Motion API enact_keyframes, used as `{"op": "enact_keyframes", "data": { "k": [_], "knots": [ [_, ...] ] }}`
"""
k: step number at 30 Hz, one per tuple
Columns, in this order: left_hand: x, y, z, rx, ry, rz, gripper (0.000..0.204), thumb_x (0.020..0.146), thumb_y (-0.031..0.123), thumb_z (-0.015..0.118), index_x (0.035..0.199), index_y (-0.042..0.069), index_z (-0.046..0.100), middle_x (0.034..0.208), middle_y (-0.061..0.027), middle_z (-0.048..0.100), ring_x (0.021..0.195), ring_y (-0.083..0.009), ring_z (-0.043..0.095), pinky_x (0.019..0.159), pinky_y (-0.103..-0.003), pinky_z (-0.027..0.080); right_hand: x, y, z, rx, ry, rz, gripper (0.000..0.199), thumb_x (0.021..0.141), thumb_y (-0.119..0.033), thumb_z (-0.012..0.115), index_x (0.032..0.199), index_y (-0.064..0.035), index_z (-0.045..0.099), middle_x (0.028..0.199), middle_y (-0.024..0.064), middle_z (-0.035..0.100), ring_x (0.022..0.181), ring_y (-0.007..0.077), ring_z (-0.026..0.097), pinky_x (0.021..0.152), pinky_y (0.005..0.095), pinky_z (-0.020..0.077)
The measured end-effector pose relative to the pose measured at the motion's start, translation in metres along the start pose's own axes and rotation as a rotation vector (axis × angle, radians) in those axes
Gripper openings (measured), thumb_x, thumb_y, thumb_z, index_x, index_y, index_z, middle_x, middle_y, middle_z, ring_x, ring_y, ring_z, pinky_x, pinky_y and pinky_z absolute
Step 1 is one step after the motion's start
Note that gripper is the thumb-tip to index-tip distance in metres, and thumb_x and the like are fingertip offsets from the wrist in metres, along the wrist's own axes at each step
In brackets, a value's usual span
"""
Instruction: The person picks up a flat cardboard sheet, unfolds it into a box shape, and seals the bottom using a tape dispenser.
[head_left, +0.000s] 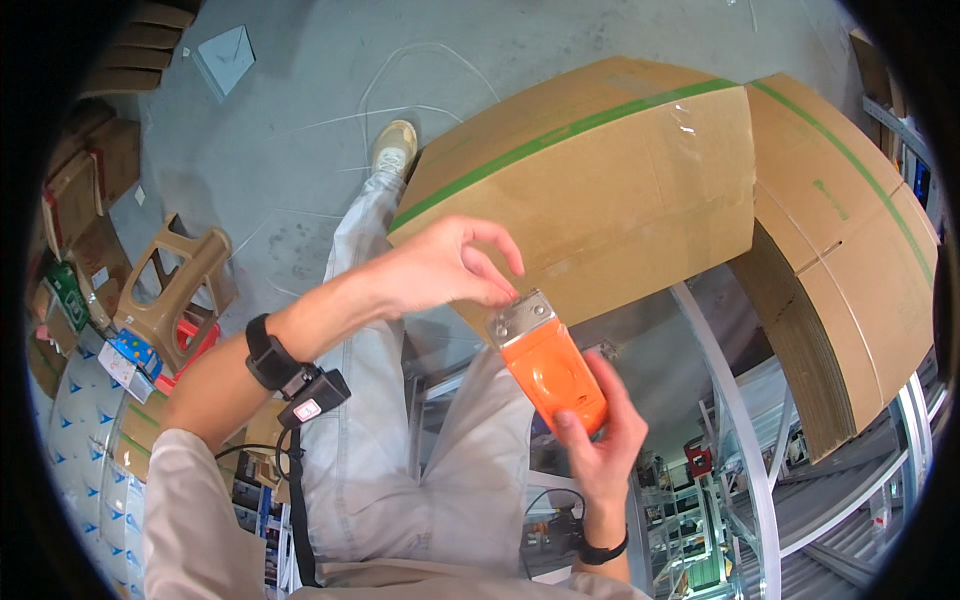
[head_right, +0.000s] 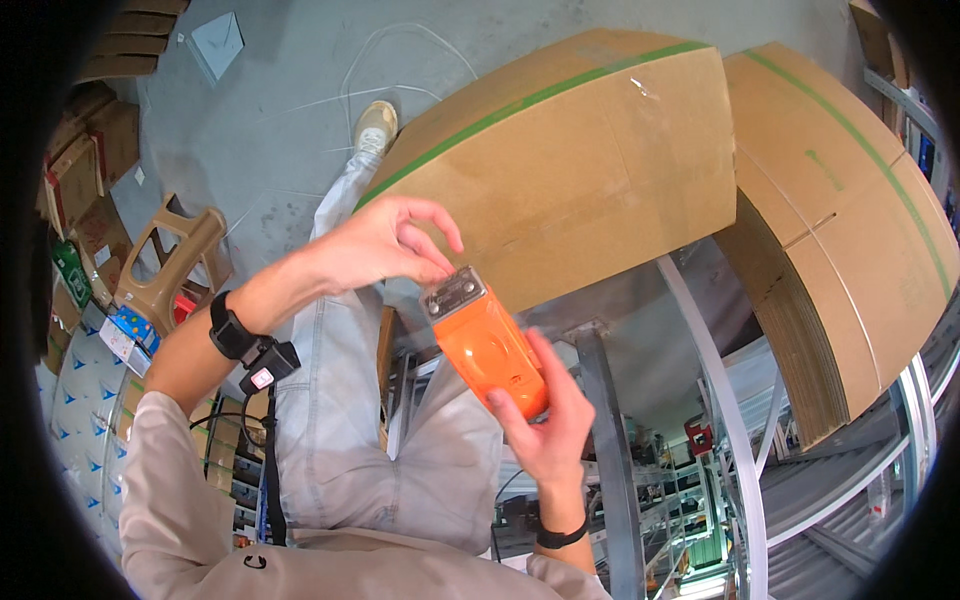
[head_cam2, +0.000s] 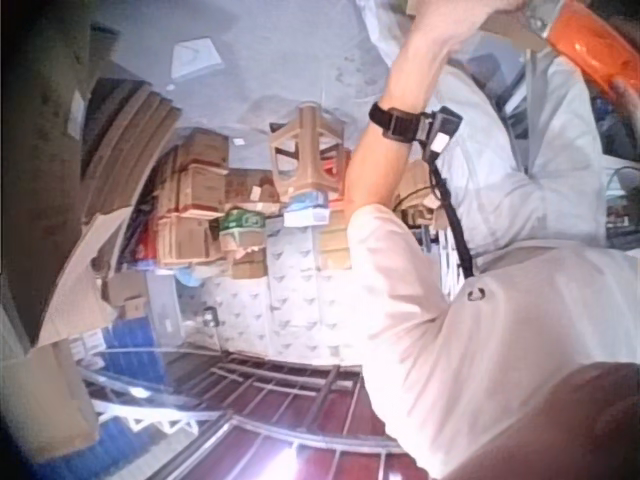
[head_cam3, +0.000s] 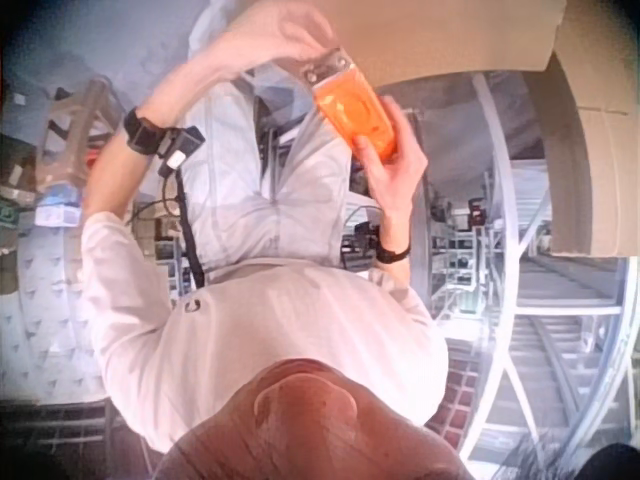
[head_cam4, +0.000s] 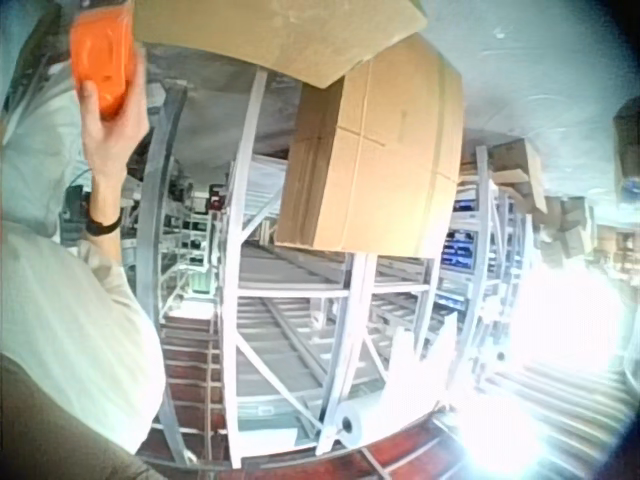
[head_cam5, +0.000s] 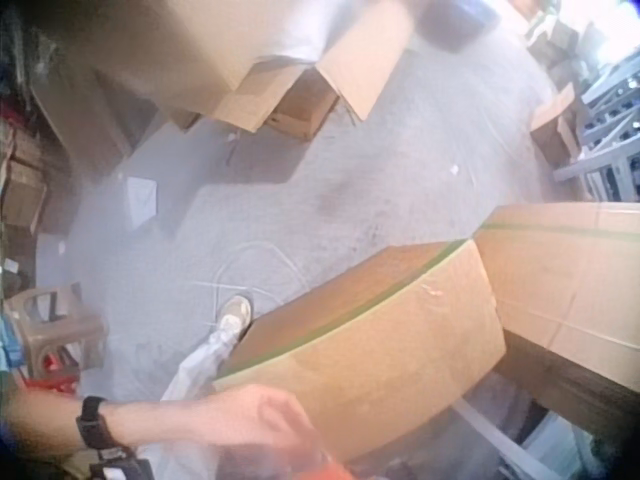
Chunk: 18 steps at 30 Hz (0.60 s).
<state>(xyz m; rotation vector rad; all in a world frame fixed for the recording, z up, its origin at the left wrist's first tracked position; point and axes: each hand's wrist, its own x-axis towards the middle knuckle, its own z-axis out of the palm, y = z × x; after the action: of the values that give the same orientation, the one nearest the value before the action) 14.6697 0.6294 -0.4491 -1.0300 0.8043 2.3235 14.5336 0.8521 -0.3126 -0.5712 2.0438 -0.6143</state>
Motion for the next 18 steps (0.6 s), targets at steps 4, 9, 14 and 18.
{"op": "enact_keyframes", "data": {
  "k": [4, 9, 14, 18],
  "knots": [
    [0.02, 0.013, -0.056, 0.196, 0.015, 0.121, 0.024, 0.08, 0.004, 0.081, 0.099, 0.002, 0.065, 0.091, -0.013, 0.077, 0.085, -0.016, 0.073, 0.083, -0.03, 0.056, -0.024, -0.015, -0.003, -0.069, -0.121, 0.162, 0.063, 0.083, -0.016, 0.083, 0.136, 0.0031, 0.055, 0.119, 0.0201, 0.072, 0.105, 0.0272, 0.073, 0.091, 0.0346, 0.0561],
    [0.051, 0.07, -0.196, 0.415, 0.332, 0.205, 0.026, 0.081, 0.013, 0.082, 0.101, 0.003, 0.068, 0.093, -0.0059, 0.073, 0.089, -0.0142, 0.07, 0.075, -0.028, 0.057, -0.101, 0.013, -0.022, -0.068, 0.008, 0.205, 0.057, 0.084, -0.017, 0.077, 0.133, 0.0039, 0.055, 0.096, 0.016, 0.073, 0.086, 0.0187, 0.07, 0.078, 0.0317, 0.0557],
    [0.113, 0.05, -0.193, 0.447, 0.117, 0.125, 0.028, 0.083, 0.012, 0.079, 0.106, 0.002, 0.067, 0.108, -0.0114, 0.073, 0.097, -0.0144, 0.07, 0.086, -0.028, 0.059, -0.111, 0.034, -0.019, -0.068, -0.004, 0.425, 0.056, 0.085, -0.017, 0.076, 0.132, 0.0036, 0.055, 0.093, 0.0147, 0.073, 0.082, 0.0182, 0.07, 0.075, 0.0295, 0.0549],
    [0.136, 0.036, -0.186, 0.357, 0.131, 0.126, 0.026, 0.084, 0.012, 0.079, 0.106, 0.004, 0.067, 0.108, -0.0082, 0.072, 0.104, -0.014, 0.067, 0.093, -0.027, 0.056, -0.102, 0.031, -0.014, -0.127, 0.025, 0.431, 0.057, 0.085, -0.02, 0.077, 0.132, 0.0028, 0.055, 0.091, 0.0147, 0.073, 0.079, 0.0188, 0.071, 0.073, 0.0299, 0.0552]
  ]
}}
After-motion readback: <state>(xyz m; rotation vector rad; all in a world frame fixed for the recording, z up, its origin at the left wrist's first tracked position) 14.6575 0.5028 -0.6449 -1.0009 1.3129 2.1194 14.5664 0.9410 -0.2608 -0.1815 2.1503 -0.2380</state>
